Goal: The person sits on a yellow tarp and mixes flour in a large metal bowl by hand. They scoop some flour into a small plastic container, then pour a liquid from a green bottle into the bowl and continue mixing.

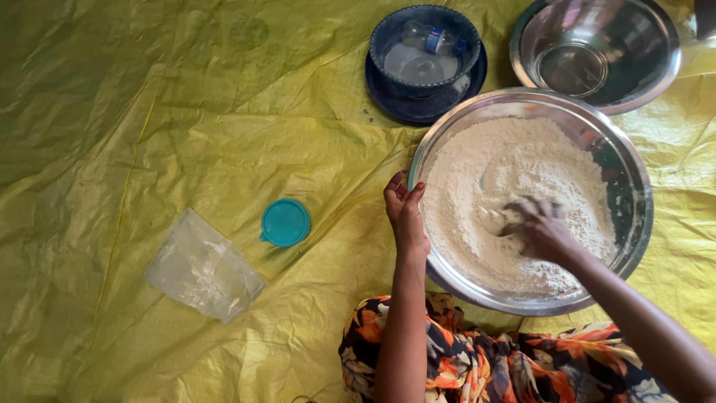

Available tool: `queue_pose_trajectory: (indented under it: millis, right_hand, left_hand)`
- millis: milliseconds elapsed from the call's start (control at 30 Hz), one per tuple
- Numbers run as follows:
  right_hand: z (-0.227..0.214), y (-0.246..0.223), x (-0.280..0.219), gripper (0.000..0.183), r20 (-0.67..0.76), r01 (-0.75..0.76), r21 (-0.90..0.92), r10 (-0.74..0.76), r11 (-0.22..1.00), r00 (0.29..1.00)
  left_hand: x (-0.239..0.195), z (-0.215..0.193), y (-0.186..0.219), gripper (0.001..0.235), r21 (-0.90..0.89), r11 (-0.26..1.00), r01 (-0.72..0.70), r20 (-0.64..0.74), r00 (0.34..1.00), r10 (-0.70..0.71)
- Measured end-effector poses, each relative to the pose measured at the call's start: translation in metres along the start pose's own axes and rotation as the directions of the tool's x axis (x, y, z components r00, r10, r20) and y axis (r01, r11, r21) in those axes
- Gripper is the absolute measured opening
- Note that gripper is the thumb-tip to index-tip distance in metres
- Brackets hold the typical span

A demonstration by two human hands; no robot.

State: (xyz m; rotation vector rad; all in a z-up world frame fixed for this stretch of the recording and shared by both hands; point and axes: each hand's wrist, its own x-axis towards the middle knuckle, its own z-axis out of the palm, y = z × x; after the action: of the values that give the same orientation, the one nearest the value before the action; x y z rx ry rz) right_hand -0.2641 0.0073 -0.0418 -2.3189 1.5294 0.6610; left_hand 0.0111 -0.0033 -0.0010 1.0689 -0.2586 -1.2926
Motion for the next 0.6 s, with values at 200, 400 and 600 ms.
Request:
queue_pose_trajectory:
  millis: [200, 400, 600]
  right_hand:
    - [0.037, 0.063, 0.035, 0.049, -0.288, -0.068, 0.313, 0.163, 0.947, 0.944]
    - [0.047, 0.055, 0.127, 0.039, -0.292, -0.141, 0.249, 0.213, 0.958, 0.932]
    - [0.068, -0.026, 0.091, 0.045, -0.422, 0.16, 0.098, -0.104, 0.982, 0.9]
  left_hand:
    - [0.002, 0.003, -0.002, 0.059, 0.007, 1.0, 0.004, -0.005, 1.0, -0.004]
    - [0.002, 0.003, 0.0, 0.059, 0.038, 0.999, 0.011, -0.035, 0.999, -0.01]
    - [0.005, -0.002, -0.004, 0.06, -0.028, 0.999, -0.022, -0.025, 0.999, 0.021]
